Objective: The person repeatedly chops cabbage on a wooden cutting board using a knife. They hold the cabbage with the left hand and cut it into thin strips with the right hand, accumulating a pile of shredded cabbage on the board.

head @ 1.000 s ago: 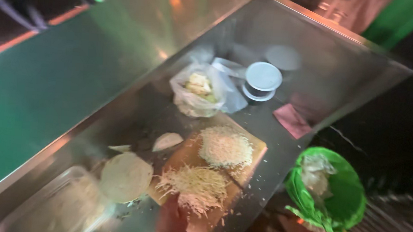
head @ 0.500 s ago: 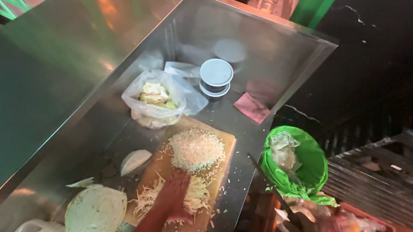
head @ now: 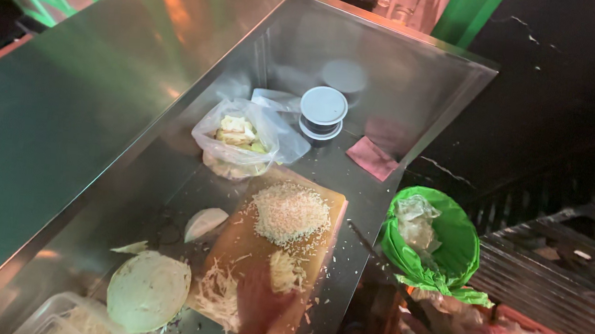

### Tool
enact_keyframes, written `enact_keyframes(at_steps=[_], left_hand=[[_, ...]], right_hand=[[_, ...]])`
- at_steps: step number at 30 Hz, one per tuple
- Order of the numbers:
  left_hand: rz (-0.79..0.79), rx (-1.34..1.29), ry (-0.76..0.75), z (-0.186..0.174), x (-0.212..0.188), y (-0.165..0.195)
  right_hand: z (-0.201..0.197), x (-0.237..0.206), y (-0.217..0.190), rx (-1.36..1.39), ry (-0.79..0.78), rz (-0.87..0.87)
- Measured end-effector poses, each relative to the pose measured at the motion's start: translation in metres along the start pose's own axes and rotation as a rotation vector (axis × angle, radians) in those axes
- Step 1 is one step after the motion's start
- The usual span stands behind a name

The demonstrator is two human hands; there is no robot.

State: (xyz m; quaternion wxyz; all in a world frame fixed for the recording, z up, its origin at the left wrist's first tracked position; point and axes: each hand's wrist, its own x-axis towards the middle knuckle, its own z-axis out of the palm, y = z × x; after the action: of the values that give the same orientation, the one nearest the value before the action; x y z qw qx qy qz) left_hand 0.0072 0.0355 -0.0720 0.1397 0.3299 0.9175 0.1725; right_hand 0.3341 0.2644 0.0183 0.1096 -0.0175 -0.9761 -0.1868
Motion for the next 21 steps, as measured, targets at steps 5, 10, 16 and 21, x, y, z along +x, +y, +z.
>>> enact_keyframes(at_steps=[5, 10, 16, 21], left_hand=[[-0.225, 0.077, -0.106, -0.011, -0.016, 0.022], [-0.415, 0.078, -0.11, -0.014, -0.018, 0.044], [-0.561, 0.056, -0.073, -0.015, -0.001, 0.076], [-0.624, 0.105, -0.16, -0.038, 0.025, 0.106]], right_hand=[[0.006, 0.024, 0.016, 0.892, -0.407, 0.712], [0.018, 0.047, 0.039, 0.966, -0.199, 0.469], [0.044, 0.081, 0.076, 1.778, -0.705, 0.976], [0.089, 0.11, 0.13, 1.291, -0.432, 0.394]])
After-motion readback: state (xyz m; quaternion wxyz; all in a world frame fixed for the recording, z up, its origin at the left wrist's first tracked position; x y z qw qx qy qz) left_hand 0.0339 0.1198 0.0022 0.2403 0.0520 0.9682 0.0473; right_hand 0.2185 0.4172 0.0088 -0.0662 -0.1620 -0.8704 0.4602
